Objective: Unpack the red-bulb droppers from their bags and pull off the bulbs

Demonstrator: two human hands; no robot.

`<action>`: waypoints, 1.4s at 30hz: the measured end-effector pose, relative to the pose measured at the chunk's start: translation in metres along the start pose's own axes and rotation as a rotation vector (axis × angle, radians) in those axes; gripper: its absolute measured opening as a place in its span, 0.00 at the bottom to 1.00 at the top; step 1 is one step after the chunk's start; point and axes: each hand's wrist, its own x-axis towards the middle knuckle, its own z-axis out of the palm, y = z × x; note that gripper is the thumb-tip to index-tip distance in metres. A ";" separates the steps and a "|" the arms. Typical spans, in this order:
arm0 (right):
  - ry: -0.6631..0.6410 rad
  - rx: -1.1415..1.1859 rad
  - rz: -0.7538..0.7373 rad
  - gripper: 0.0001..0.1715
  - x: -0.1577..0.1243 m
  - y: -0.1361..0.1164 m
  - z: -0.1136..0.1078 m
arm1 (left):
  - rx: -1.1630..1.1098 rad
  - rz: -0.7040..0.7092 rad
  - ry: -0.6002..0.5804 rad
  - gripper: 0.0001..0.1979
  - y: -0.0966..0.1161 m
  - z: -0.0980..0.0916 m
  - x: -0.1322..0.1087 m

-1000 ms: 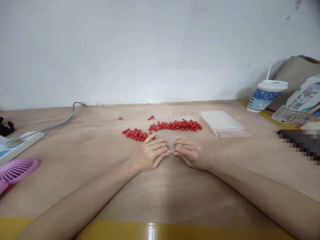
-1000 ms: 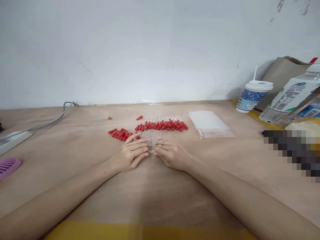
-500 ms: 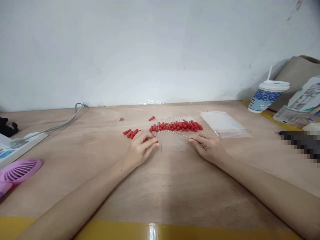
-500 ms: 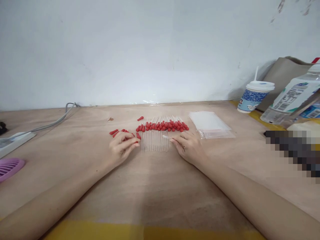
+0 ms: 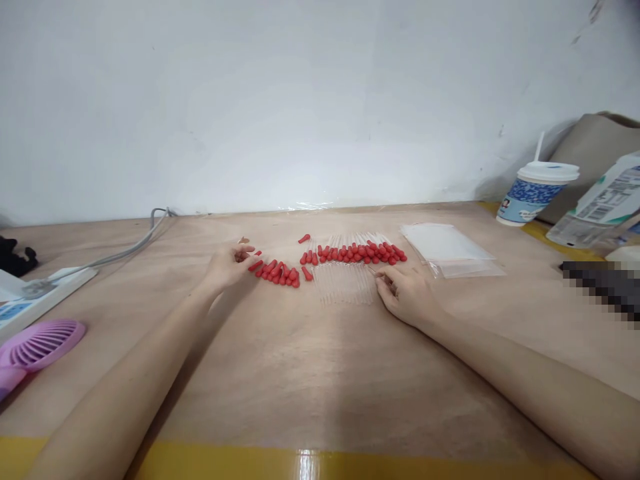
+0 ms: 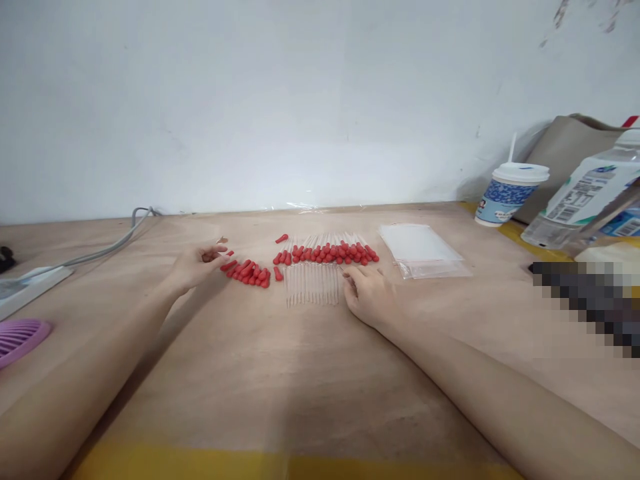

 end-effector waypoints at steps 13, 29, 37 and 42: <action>-0.069 0.013 -0.061 0.17 0.002 -0.011 -0.004 | 0.214 0.100 0.031 0.17 0.007 -0.001 -0.006; 0.051 0.039 -0.074 0.14 0.003 -0.010 -0.006 | 0.532 0.261 -0.133 0.15 0.071 0.068 0.056; 0.059 0.037 -0.060 0.14 0.002 -0.010 -0.004 | 0.532 0.088 -0.156 0.14 0.073 0.065 0.077; 0.053 0.050 -0.080 0.13 0.003 -0.009 -0.004 | 0.472 0.046 -0.190 0.14 0.038 0.005 0.063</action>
